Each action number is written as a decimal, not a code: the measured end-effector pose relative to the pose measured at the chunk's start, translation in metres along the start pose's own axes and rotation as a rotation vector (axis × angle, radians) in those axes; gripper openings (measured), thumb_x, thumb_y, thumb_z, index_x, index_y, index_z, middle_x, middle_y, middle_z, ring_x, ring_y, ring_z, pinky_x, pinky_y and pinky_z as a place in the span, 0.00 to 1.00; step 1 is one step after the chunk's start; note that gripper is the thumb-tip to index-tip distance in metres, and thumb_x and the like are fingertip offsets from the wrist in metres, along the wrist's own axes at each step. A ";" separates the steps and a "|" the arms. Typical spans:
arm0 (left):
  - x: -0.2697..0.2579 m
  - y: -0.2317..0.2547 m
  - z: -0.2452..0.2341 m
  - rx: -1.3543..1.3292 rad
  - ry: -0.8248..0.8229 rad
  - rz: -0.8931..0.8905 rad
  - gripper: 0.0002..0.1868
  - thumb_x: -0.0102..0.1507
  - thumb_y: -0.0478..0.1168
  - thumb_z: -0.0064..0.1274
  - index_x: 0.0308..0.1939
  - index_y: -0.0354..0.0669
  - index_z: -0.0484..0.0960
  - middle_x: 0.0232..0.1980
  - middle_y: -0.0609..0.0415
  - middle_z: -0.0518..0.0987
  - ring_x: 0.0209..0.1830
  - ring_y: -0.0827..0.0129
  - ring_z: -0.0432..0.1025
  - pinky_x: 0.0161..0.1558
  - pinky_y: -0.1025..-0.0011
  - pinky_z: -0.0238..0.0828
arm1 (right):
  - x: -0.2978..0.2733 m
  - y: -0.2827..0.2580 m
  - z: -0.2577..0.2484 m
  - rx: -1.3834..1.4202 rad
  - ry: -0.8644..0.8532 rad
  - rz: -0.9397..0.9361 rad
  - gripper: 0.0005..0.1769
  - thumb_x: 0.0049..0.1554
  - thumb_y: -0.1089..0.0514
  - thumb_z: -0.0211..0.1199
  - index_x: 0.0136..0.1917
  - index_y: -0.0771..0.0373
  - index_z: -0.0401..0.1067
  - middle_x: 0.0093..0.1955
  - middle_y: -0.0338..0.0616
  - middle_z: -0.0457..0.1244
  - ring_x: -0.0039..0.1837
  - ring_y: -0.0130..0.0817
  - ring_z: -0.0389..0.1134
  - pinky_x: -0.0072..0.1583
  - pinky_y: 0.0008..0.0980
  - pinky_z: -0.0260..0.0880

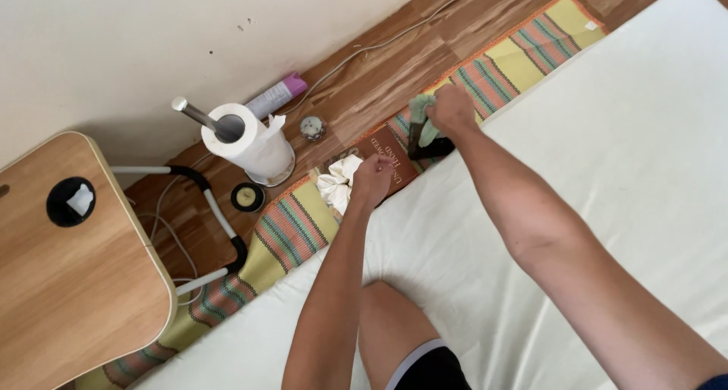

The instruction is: Cleaning a metronome and a small wooden table using a cloth.

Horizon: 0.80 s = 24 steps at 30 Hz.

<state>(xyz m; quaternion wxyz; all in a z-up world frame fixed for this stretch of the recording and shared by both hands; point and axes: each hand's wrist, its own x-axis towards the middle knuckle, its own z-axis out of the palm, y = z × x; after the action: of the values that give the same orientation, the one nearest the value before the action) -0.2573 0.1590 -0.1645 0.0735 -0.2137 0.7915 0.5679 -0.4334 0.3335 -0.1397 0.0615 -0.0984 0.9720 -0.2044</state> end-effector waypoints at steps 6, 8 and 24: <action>0.002 -0.008 0.000 0.025 0.013 0.018 0.12 0.64 0.41 0.54 0.50 0.44 0.85 0.47 0.51 0.85 0.45 0.67 0.78 0.49 0.70 0.73 | 0.002 0.002 -0.008 -0.014 -0.037 0.018 0.16 0.49 0.54 0.75 0.46 0.67 0.80 0.51 0.61 0.69 0.56 0.55 0.70 0.59 0.47 0.71; 0.005 -0.020 0.008 -0.022 -0.003 0.014 0.12 0.64 0.41 0.54 0.50 0.43 0.84 0.47 0.50 0.86 0.46 0.66 0.79 0.49 0.70 0.74 | 0.006 0.005 -0.006 0.007 -0.137 0.086 0.24 0.46 0.52 0.78 0.52 0.66 0.77 0.53 0.59 0.69 0.57 0.51 0.71 0.60 0.44 0.71; -0.002 0.001 0.006 -0.014 -0.026 0.008 0.13 0.64 0.41 0.53 0.50 0.43 0.85 0.49 0.51 0.85 0.49 0.67 0.78 0.52 0.71 0.73 | -0.015 -0.001 -0.038 -0.232 -0.262 -0.356 0.35 0.45 0.71 0.62 0.63 0.44 0.79 0.53 0.53 0.71 0.57 0.52 0.71 0.60 0.46 0.72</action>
<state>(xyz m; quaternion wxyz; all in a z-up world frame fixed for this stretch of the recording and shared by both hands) -0.2568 0.1654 -0.1646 0.0802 -0.2036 0.7872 0.5765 -0.4246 0.3503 -0.1038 0.1384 -0.3003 0.9399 -0.0846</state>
